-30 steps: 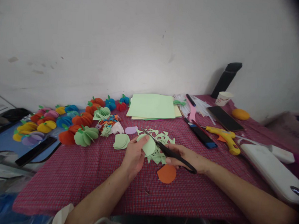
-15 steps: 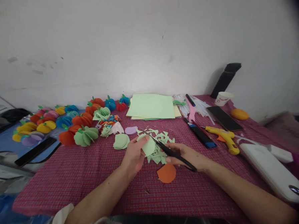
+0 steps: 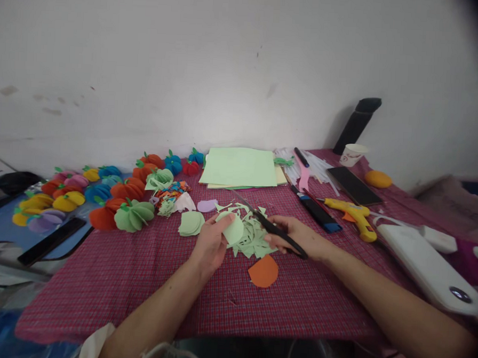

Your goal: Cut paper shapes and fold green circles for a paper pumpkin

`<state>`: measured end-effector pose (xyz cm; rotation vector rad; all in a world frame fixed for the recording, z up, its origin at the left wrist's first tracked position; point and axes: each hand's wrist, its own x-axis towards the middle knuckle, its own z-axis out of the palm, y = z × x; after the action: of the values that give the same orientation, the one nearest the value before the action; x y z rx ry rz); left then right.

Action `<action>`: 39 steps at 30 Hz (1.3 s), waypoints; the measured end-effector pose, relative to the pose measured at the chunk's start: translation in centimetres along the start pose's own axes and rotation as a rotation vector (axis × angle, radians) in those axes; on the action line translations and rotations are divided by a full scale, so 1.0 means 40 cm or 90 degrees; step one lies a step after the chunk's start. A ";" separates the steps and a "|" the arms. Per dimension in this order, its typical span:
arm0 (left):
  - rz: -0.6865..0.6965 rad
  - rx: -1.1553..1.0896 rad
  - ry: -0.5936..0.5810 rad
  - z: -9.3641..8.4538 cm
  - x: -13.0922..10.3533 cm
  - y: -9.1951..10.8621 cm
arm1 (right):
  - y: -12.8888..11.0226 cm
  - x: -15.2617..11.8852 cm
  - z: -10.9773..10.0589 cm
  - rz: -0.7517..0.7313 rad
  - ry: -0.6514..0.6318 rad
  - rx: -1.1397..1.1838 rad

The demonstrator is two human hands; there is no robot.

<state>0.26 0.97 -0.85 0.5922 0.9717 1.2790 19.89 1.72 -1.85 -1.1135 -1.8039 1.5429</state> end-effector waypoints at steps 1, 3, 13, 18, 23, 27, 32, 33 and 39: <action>0.002 0.010 -0.003 -0.001 0.001 -0.001 | 0.004 0.005 -0.009 -0.010 0.029 -0.010; 0.012 0.039 -0.009 -0.003 0.001 -0.004 | 0.014 0.015 -0.028 -0.033 0.087 -0.061; 0.006 0.234 -0.106 -0.013 -0.003 -0.033 | 0.048 0.013 -0.070 -0.025 0.197 -0.552; 0.032 0.250 -0.119 -0.010 -0.002 -0.031 | 0.029 0.007 -0.067 -0.056 0.213 -0.607; 0.032 0.259 -0.126 0.000 -0.007 -0.041 | 0.017 0.013 -0.022 -0.101 0.207 -0.282; 0.043 0.271 -0.185 0.004 -0.011 -0.056 | 0.025 0.016 0.029 -0.084 0.067 -0.009; 0.083 0.329 -0.221 0.003 -0.016 -0.064 | 0.028 0.017 0.044 -0.059 -0.007 0.050; 0.094 0.341 -0.221 0.003 -0.016 -0.065 | 0.027 0.017 0.042 -0.056 -0.005 0.050; 0.258 0.514 -0.138 -0.008 0.002 -0.028 | 0.026 0.022 0.021 -0.039 0.050 0.030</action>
<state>0.54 0.75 -1.95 1.5841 1.2120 1.0978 19.02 2.00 -3.15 -1.0726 -1.7255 1.4782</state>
